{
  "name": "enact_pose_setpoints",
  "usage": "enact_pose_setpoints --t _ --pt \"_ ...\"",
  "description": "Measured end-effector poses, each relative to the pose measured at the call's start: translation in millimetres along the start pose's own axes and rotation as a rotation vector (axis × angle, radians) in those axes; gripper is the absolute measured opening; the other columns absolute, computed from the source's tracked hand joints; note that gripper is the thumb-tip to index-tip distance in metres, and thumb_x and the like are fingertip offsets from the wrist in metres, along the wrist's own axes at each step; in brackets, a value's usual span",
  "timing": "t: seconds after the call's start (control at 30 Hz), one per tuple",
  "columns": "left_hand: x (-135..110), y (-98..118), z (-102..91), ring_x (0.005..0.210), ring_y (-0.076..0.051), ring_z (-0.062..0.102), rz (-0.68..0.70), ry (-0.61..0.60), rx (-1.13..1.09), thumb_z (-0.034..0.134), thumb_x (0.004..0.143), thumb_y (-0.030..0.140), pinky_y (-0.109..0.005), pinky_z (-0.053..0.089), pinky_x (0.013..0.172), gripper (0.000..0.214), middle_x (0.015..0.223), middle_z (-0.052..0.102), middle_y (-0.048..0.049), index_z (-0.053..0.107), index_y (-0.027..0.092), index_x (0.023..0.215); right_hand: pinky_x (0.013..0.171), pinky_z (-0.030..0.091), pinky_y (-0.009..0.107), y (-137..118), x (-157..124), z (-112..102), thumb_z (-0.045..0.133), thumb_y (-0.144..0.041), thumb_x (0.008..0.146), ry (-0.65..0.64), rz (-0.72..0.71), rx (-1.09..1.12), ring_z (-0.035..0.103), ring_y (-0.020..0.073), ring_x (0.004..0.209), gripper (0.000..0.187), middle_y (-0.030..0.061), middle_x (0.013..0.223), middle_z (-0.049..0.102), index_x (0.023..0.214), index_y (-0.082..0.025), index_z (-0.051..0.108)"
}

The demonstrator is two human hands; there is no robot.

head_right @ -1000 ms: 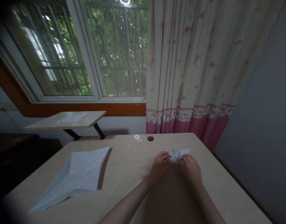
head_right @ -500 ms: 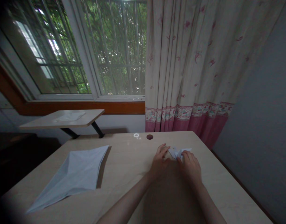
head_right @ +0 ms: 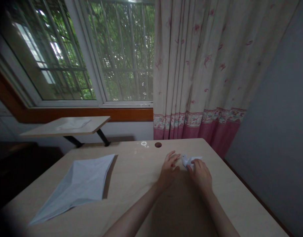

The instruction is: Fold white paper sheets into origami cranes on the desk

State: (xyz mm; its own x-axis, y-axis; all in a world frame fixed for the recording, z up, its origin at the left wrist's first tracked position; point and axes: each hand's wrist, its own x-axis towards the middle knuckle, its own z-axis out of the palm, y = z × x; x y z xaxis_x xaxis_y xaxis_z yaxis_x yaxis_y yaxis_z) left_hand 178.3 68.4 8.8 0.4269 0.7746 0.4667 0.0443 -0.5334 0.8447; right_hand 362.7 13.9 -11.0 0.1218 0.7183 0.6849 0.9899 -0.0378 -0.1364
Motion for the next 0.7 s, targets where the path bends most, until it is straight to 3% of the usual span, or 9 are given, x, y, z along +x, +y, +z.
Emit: enact_pose_setpoints --t 0.23,0.33,0.5,0.6,0.7 --pt "-7 4 -13.2 0.113 -0.022 0.060 -0.014 0.038 0.024 0.056 0.073 -0.006 -0.034 0.056 0.085 0.067 0.150 0.040 -0.0088 0.057 0.026 0.132 0.073 0.047 0.038 -3 0 0 0.036 -0.050 0.098 -0.029 0.045 0.002 0.061 0.0273 0.083 0.036 0.0100 0.087 0.063 0.085 -0.022 0.055" --pt "-10 5 -24.7 0.109 -0.021 0.061 -0.015 0.059 0.032 0.056 0.073 -0.005 -0.035 0.056 0.086 0.065 0.149 0.041 -0.0093 0.057 0.025 0.130 0.069 0.047 0.038 -5 2 -3 0.037 -0.054 0.096 -0.003 0.085 0.000 0.061 0.0285 0.082 0.039 0.0118 0.089 0.062 0.090 -0.020 0.055" --pt "-15 12 -50.0 0.106 -0.020 0.062 -0.029 0.110 0.040 0.053 0.073 -0.004 -0.034 0.055 0.084 0.060 0.146 0.043 -0.0101 0.059 0.024 0.126 0.072 0.048 0.039 -15 11 -19 0.036 -0.059 0.095 0.091 0.123 0.019 0.061 0.0288 0.088 0.048 0.0158 0.103 0.061 0.110 -0.016 0.052" --pt "-19 21 -69.6 0.106 -0.020 0.063 -0.038 0.142 0.042 0.052 0.075 -0.002 -0.034 0.055 0.083 0.055 0.143 0.045 -0.0109 0.060 0.022 0.123 0.074 0.049 0.040 -27 17 -30 0.038 -0.057 0.096 0.204 0.089 0.043 0.061 0.0297 0.088 0.047 0.0165 0.103 0.061 0.112 -0.016 0.053" --pt "-26 30 -91.5 0.110 -0.021 0.062 -0.038 0.168 0.044 0.052 0.080 0.003 -0.035 0.055 0.085 0.047 0.143 0.046 -0.0103 0.062 0.023 0.121 0.077 0.049 0.041 -36 21 -35 0.040 -0.054 0.096 0.219 0.058 0.059 0.061 0.0292 0.088 0.043 0.0160 0.102 0.062 0.112 -0.016 0.053"
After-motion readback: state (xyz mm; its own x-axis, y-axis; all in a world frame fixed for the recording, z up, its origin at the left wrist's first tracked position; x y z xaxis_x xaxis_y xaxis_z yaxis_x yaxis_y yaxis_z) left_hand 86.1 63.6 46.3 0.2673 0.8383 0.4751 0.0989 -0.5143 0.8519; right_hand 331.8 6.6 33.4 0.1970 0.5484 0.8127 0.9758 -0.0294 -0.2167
